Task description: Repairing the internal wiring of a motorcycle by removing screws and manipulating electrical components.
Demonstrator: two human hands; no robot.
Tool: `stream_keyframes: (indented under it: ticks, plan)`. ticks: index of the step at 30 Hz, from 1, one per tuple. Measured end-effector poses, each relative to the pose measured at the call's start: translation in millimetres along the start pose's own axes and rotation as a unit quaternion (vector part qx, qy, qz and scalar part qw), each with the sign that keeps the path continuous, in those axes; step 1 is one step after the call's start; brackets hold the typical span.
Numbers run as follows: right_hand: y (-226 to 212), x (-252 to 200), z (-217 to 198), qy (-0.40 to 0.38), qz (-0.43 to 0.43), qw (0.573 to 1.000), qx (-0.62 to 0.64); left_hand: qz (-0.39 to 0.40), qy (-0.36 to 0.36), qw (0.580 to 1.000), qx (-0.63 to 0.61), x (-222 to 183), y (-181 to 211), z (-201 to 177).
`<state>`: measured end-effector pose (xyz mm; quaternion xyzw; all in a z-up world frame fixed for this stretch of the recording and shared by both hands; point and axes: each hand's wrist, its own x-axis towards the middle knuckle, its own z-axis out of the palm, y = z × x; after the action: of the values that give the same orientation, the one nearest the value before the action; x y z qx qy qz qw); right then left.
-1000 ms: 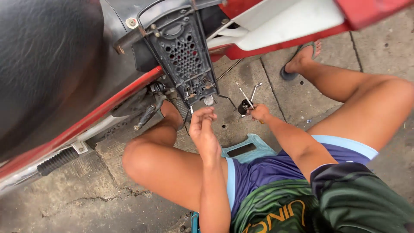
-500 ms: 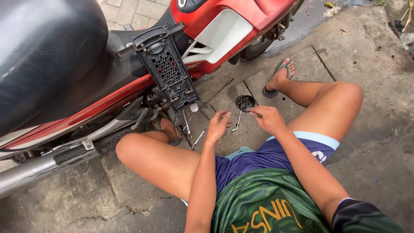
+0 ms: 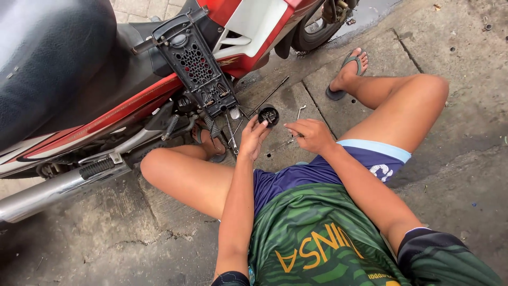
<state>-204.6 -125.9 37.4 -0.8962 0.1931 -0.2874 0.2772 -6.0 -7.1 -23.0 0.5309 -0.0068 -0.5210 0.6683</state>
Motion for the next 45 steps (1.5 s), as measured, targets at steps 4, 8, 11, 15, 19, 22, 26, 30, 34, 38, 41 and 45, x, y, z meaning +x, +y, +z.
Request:
stream_keyframes:
  ticks: [4,8,11,15,19,22,26,30,34,38,41,45]
  plan:
    - [-7.6,11.0,-14.0,0.023,0.019,0.999,0.020,-0.004,0.023,0.999,-0.035,25.0,-24.9,-24.2]
    - [2.1,8.4,-8.9,0.020,0.068,0.996,0.047,-0.023,0.024,0.999,0.002,29.6,-38.9,-28.2]
    - [9.3,12.9,-1.9,0.031,0.108,0.988,0.103,-0.030,0.017,0.999,0.006,27.1,-37.7,-24.4]
    - [21.1,20.1,11.0,0.059,0.214,0.956,0.194,-0.026,0.019,0.999,0.010,34.7,-45.8,-30.9]
    - [20.7,21.7,18.3,0.026,0.279,0.937,0.208,-0.023,0.025,0.999,0.013,30.5,-40.6,-28.1]
    - [21.8,25.6,30.7,0.003,0.301,0.923,0.241,-0.020,0.019,0.999,0.019,30.3,-40.6,-28.2]
    - [15.9,31.3,42.1,-0.013,0.334,0.911,0.243,-0.012,0.020,0.999,0.025,22.4,-32.8,-20.1]
    - [16.9,34.7,48.2,-0.020,0.357,0.907,0.222,0.002,0.018,1.000,0.010,18.5,-25.8,-12.9]
    - [15.2,39.5,50.6,-0.032,0.389,0.899,0.200,0.015,0.003,1.000,0.017,25.5,-28.7,-20.6]
    - [13.4,42.3,49.8,-0.024,0.400,0.892,0.210,0.030,-0.005,0.999,0.024,25.5,-27.8,-22.0]
    - [10.1,44.8,47.1,-0.018,0.405,0.884,0.234,0.034,-0.018,0.999,0.024,25.3,-26.6,-22.7]
    - [14.0,42.3,57.3,0.041,0.443,0.830,0.336,0.042,-0.018,0.999,0.007,20.6,-22.4,-16.5]
